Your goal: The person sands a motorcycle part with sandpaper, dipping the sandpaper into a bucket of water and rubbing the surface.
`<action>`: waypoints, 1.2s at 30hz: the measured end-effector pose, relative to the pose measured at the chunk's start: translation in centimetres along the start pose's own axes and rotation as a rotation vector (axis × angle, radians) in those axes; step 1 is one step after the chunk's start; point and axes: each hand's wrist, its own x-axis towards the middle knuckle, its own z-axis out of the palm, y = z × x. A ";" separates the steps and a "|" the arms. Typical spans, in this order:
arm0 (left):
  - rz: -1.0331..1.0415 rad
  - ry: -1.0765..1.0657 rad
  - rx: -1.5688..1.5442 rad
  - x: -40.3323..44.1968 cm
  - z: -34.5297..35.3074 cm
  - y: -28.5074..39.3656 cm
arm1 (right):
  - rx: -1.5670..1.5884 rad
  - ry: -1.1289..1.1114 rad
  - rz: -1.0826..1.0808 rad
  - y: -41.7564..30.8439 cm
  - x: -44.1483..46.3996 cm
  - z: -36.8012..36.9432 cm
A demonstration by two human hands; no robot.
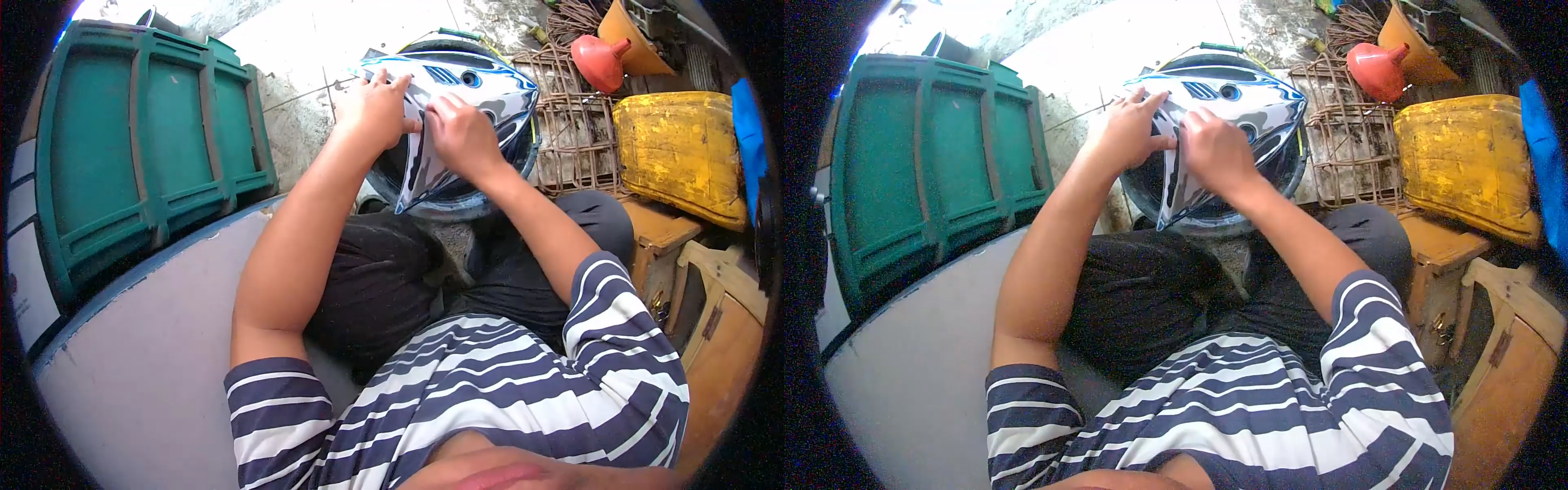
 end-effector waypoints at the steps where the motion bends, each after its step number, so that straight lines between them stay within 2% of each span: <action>1: 0.003 0.007 -0.005 0.1 0.1 0.0 | 0.025 -0.013 0.044 0.8 0.4 -0.4; 4: 0.010 0.010 0.011 -0.1 0.3 0.0 | -0.094 0.030 0.134 2.6 1.4 -0.8; 8: 0.003 0.028 0.043 -0.1 -0.2 0.4 | 0.005 -0.041 0.032 0.1 0.2 -0.3; 10: -0.005 0.005 0.026 -0.2 -0.6 0.3 | -0.043 0.004 0.130 1.9 1.1 -0.8; 12: -0.012 -0.048 -0.023 -0.1 -0.7 0.2 | -0.012 0.017 0.093 1.6 0.7 -0.4; 15: 0.001 0.035 0.063 -0.4 -0.6 0.4 | 0.021 -0.008 0.000 -0.3 0.0 -0.4; 18: -0.009 0.006 0.044 -0.4 -0.9 0.5 | -0.040 0.000 0.098 1.7 1.0 -0.8; 22: 0.001 0.022 0.065 -0.2 -0.7 0.3 | -0.041 -0.047 -0.002 -0.1 -0.7 0.1; 23: 0.004 0.023 0.068 -0.2 -0.6 0.3 | -0.023 0.010 -0.051 0.4 -0.5 0.1; 26: 0.027 0.008 0.031 0.2 0.3 -0.1 | -0.075 0.014 -0.009 1.6 0.8 -0.2; 30: 0.020 0.047 0.057 -0.5 -0.4 0.3 | -0.047 0.028 -0.071 0.3 -0.4 -0.2; 31: 0.023 0.025 0.038 -0.4 -0.7 0.3 | -0.090 -0.042 0.023 0.1 0.0 -0.7; 33: 0.035 -0.022 -0.002 -0.1 -0.9 0.2 | -0.075 -0.027 -0.020 1.3 0.8 -0.5; 36: 0.032 0.021 0.019 0.0 -0.5 0.2 | -0.106 -0.038 -0.040 1.2 0.5 -0.3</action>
